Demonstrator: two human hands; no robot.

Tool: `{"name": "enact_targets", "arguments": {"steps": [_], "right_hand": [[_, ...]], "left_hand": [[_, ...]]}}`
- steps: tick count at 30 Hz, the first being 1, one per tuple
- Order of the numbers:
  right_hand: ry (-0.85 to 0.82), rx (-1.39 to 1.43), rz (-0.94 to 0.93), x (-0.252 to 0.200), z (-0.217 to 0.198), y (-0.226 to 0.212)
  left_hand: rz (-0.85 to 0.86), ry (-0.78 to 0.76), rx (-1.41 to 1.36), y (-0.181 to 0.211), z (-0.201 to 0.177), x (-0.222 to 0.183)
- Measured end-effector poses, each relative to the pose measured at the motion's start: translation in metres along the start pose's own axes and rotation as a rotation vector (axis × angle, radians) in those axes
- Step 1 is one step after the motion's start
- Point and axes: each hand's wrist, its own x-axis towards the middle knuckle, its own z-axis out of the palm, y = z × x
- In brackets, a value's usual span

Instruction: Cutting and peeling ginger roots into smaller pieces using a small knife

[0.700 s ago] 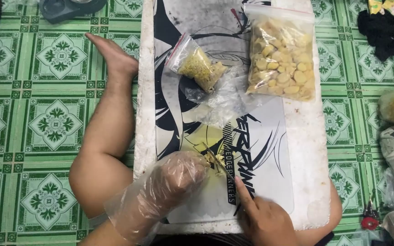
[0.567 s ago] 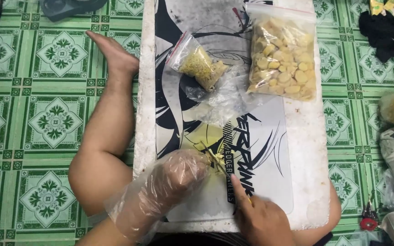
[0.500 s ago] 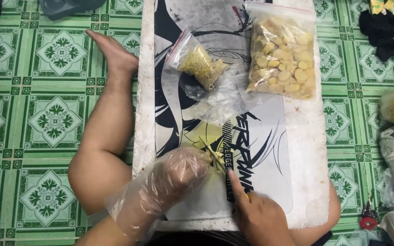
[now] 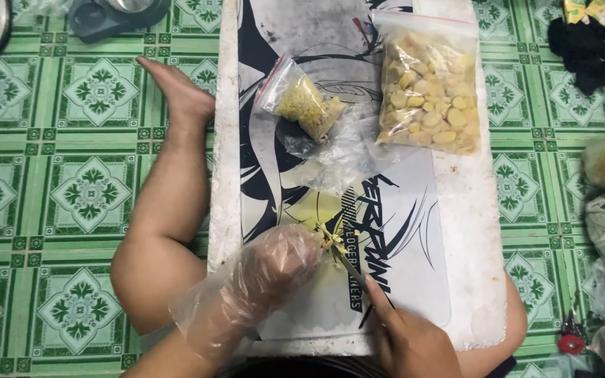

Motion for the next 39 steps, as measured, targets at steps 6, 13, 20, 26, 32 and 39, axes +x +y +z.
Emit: {"name": "enact_targets", "arguments": {"steps": [6,13,20,26,32,39], "right_hand": [[-0.051,0.172,0.039,0.008,-0.012,-0.001],[-0.109,-0.081,0.045,0.019,-0.001,-0.017],[-0.115,-0.282,-0.011,0.005,0.020,-0.017],[0.064,0.029,0.012,0.004,0.007,-0.012],[0.002,-0.206,-0.009,0.008,0.016,-0.013],[-0.067,-0.339,-0.038,0.004,0.022,-0.016]], "left_hand": [[0.034,-0.043,0.056,-0.004,-0.007,0.007],[-0.019,0.031,0.045,0.003,0.006,-0.003],[-0.024,0.012,-0.010,0.004,0.007,-0.010],[-0.002,0.000,0.024,0.004,0.005,-0.012],[0.021,-0.039,0.033,-0.006,-0.009,0.011],[0.032,-0.005,-0.014,-0.009,-0.010,0.022]]}}
